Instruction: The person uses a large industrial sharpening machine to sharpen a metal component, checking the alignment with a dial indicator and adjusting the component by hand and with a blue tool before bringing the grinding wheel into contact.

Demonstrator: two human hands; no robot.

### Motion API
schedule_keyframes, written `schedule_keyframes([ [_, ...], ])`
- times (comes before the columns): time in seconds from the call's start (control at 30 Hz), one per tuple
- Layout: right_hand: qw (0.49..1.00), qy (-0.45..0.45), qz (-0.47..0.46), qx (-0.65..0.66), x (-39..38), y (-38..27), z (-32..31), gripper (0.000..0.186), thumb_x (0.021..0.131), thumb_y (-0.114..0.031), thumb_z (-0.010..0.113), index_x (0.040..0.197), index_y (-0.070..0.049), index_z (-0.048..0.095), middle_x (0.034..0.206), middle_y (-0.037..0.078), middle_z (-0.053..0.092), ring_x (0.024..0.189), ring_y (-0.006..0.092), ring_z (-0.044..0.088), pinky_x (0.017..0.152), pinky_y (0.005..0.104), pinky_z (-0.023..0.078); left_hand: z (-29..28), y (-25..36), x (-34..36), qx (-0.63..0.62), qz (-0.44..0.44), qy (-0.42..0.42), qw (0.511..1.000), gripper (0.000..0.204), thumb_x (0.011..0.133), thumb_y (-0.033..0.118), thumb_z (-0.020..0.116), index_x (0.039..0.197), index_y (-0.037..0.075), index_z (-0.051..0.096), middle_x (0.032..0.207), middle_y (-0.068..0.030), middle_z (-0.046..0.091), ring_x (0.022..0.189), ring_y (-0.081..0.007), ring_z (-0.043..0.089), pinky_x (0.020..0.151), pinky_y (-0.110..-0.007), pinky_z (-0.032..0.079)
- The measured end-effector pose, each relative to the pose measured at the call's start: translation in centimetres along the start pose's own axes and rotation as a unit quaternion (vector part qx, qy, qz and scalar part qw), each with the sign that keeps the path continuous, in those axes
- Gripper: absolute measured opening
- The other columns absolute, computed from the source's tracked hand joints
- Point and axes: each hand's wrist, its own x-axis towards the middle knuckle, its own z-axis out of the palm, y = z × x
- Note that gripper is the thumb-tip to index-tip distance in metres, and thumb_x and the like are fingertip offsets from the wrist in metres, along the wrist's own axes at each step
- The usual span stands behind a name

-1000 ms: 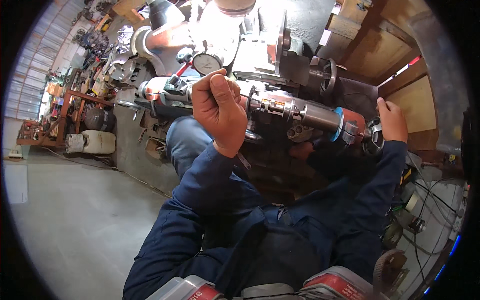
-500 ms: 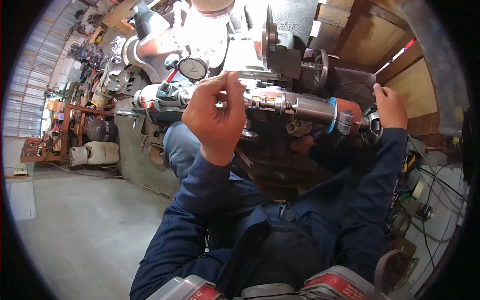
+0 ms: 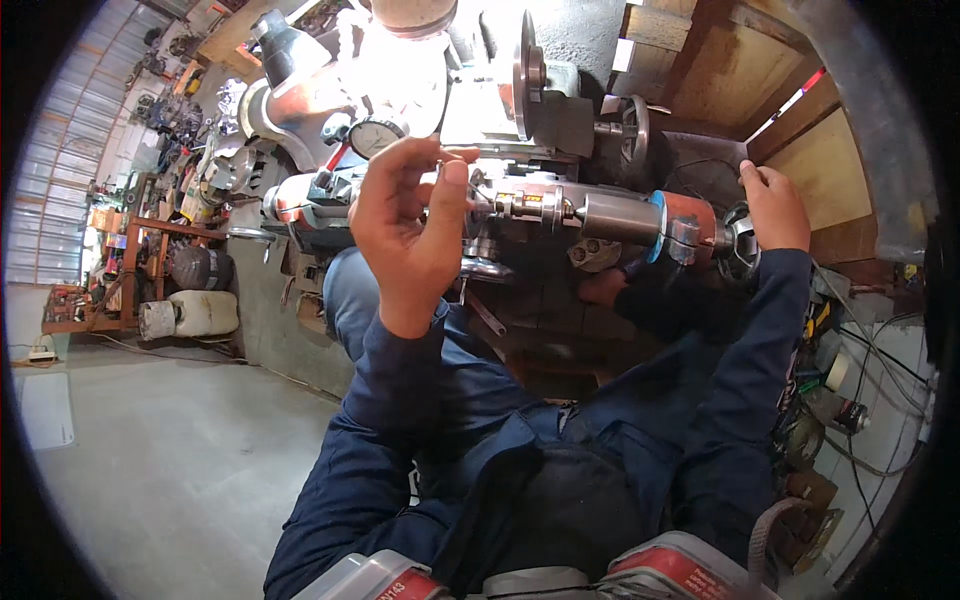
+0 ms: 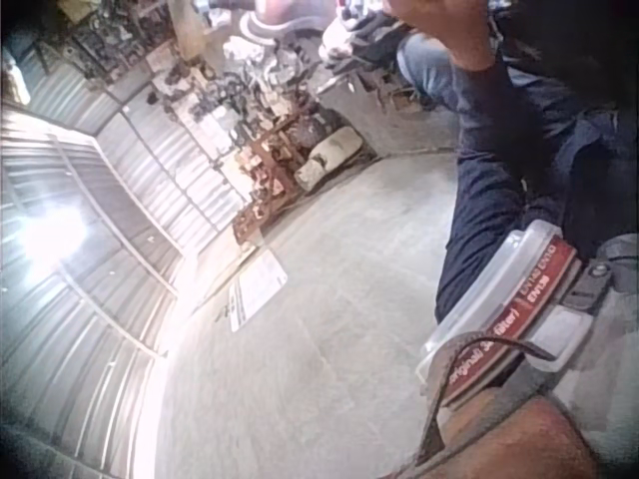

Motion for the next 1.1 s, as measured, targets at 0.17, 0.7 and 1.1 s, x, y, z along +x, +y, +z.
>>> schedule_keyframes([
  [0.17, 1.0, 0.005, -0.01, 0.004, -0.2, -0.2, 0.0, 0.048, 0.093, -0.045, 0.05, 0.093, -0.001, 0.068, 0.087, 0.019, 0.067, 0.087, 0.035, 0.063, 0.077, 0.0405, 0.046, -1.1, -1.4, 0.0, 0.035, 0.092, -0.032, 0.995, 0.011, 0.094, 0.004, 0.059, 0.098, -0.005, 0.062, 0.093, -0.0159, 0.072, 0.057, -0.0068, 0.058, 0.053, -0.019, 0.047],
  [0.7, 0.968, 0.055, -0.081, 0.231, -0.9, 2.7, 0.3, 0.039, 0.097, -0.033, 0.05, 0.105, 0.002, 0.065, 0.101, 0.017, 0.069, 0.095, 0.0262, 0.065, 0.083, 0.0356, 0.047, -0.6, -2.4, 0.6, 0.062, 0.104, -0.109, 0.987, 0.009, 0.09, -0.006, 0.054, 0.094, -0.004, 0.062, 0.089, -0.0129, 0.068, 0.065, -0.0093, 0.06, 0.051, -0.021, 0.047],
  [1.1, 0.914, 0.101, -0.117, 0.375, -1.9, 11.5, 6.6, 0.022, 0.098, -0.019, 0.054, 0.106, -0.002, 0.064, 0.101, 0.003, 0.063, 0.095, 0.0124, 0.058, 0.084, 0.0276, 0.046, -5.0, -0.8, 1.3, 0.008, 0.256, 0.28, 0.925, 0.027, 0.098, 0.007, 0.052, 0.124, 0.0, 0.055, 0.086, -0.0096, 0.06, 0.063, -0.0138, 0.055, 0.045, -0.022, 0.04],
])
